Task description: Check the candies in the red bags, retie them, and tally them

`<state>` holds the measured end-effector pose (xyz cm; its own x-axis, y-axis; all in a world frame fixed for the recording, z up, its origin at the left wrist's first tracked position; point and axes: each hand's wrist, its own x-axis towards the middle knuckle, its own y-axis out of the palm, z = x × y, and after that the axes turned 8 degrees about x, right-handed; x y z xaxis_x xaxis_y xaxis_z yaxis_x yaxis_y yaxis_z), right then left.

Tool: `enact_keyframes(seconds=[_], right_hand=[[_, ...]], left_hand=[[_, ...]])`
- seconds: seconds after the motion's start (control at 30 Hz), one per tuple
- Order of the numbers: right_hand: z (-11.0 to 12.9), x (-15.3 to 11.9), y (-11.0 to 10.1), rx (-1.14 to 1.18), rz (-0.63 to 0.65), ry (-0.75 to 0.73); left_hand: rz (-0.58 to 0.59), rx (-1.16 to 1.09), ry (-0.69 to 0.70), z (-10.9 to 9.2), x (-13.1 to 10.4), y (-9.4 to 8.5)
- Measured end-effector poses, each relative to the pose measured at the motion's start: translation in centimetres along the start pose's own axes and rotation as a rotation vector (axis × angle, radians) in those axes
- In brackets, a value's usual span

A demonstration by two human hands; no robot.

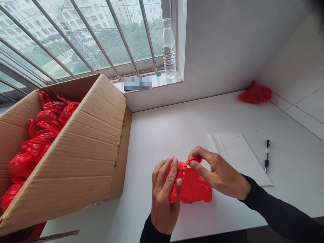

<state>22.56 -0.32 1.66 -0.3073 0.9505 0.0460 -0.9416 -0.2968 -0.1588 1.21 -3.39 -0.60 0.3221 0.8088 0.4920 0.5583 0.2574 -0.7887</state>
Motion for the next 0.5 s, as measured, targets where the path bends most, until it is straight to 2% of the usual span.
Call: enact_keyframes(seconds=[0.17,0.27,0.33,0.37,0.5], right_hand=[[-3.8,-2.1,-2.4,-0.178,-0.132,0.170],[-6.0,-2.9,-2.8,-0.102,-0.109,0.247],[-6.3,-3.1,-2.2,0.049,-0.108,0.221],[-6.2,-3.1,-1.8,0.142,-0.114,0.193],[-5.5,-4.0,0.1,0.428,-0.138,0.180]], left_hand=[[0.061,0.143,-0.145,2.6,-6.0,-0.9],[0.082,0.110,-0.301,3.5,-8.2,-1.4],[0.082,0.033,-0.322,3.2,-8.3,-1.3],[0.088,0.007,-0.289,2.9,-7.9,-1.0],[0.171,0.027,-0.064,1.3,-5.8,0.9]])
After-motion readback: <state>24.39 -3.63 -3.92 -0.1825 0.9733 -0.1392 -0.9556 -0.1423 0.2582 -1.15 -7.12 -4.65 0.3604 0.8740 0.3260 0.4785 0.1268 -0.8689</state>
